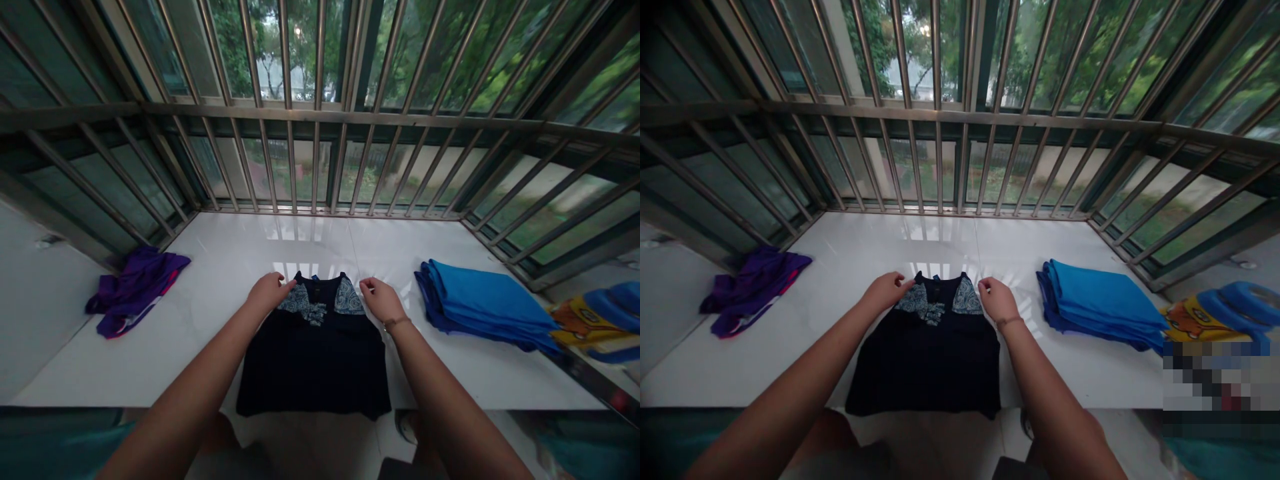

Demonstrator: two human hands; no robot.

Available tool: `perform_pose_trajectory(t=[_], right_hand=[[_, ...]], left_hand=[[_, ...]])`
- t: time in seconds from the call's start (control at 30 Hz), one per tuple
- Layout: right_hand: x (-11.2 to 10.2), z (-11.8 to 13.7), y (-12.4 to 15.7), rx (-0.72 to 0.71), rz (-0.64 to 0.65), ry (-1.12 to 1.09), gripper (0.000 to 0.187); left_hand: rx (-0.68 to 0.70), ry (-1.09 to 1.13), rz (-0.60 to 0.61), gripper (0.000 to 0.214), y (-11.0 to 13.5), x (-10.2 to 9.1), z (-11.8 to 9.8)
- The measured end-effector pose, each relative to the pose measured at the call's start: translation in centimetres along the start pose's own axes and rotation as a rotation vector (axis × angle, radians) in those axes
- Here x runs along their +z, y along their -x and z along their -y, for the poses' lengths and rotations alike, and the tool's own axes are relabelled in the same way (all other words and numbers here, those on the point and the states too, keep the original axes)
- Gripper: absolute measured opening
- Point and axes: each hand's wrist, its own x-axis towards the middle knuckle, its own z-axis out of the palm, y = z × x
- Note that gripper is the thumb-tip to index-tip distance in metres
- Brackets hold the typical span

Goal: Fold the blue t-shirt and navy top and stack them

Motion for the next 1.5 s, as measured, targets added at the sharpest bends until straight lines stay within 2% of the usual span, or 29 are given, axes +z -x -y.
perform_pose_trajectory(t=[0.07, 0.13, 0.27, 0.33, 0.43, 0.53, 0.63, 0.73, 0.83, 0.9, 0.97, 1.03, 1.13, 1.23, 1.33, 1.4, 1.5], right_hand=[[0.4, 0.5, -2.4, 0.012, 0.07, 0.018, 0.025], [1.1, 1.0, -4.3, 0.012, 0.134, 0.015, 0.026], [2.4, 1.8, -7.0, 0.011, 0.233, -0.013, 0.014], [2.5, 2.2, -7.9, 0.007, 0.209, -0.04, 0.016], [1.8, 2.9, -8.6, 0.003, 0.077, -0.106, 0.007], [0.5, 3.4, -8.2, -0.03, -0.045, -0.173, 0.016], [-1.0, 2.8, -5.7, -0.167, -0.14, -0.228, 0.017], [-2.0, 0.7, -0.7, -0.424, -0.17, -0.212, 0.016], [-1.6, -2.1, 5.5, -0.616, -0.046, -0.065, 0.03], [-1.0, -3.8, 9.2, -0.67, 0.092, 0.067, 0.038], [-0.6, -4.8, 11.6, -0.681, 0.179, 0.149, 0.046], [-0.6, -5.1, 12.5, -0.673, 0.185, 0.15, 0.05], [-1.4, -4.6, 11.6, -0.583, 0.077, 0.063, 0.034], [-1.7, -3.7, 8.9, -0.317, -0.071, -0.006, 0.025], [-0.9, -2.8, 5.8, -0.072, -0.095, -0.044, 0.03], [0.3, -2.3, 4.1, -0.013, -0.093, -0.071, 0.031], [2.2, -1.9, 2.4, -0.018, -0.077, -0.112, 0.028]], left_hand=[[0.005, -0.046, 0.08, 0.046, -2.0, 0.5, -0.9], [0.031, -0.042, 0.151, 0.037, -3.6, 0.9, -1.7], [0.059, 0.018, 0.211, 0.031, -6.0, 0.4, -2.4], [0.053, 0.055, 0.168, 0.027, -7.0, -0.3, -2.5], [0.034, 0.122, 0.054, 0.02, -8.0, -1.8, -2.8], [0.067, 0.264, -0.043, 0.023, -7.5, -3.6, -3.1], [0.18, 0.392, -0.135, 0.02, -4.3, -5.1, -2.5], [0.349, 0.335, -0.182, 0.01, 1.6, -5.0, -0.3], [0.557, 0.205, -0.051, 0.025, 8.5, -2.8, 3.0], [0.587, 0.089, 0.016, 0.027, 12.3, -0.8, 4.9], [0.56, 0.011, 0.013, 0.028, 14.6, 0.5, 6.2], [0.537, 0.025, -0.005, 0.028, 15.4, 0.9, 6.6], [0.438, 0.159, -0.034, 0.021, 14.1, -0.1, 5.9], [0.145, 0.242, -0.058, 0.025, 11.2, -1.1, 4.6], [-0.105, 0.26, -0.034, 0.032, 7.9, -0.6, 3.8], [-0.15, 0.255, -0.028, 0.036, 5.9, 0.2, 3.6], [-0.108, 0.27, -0.029, 0.034, 3.9, 1.4, 3.9]])
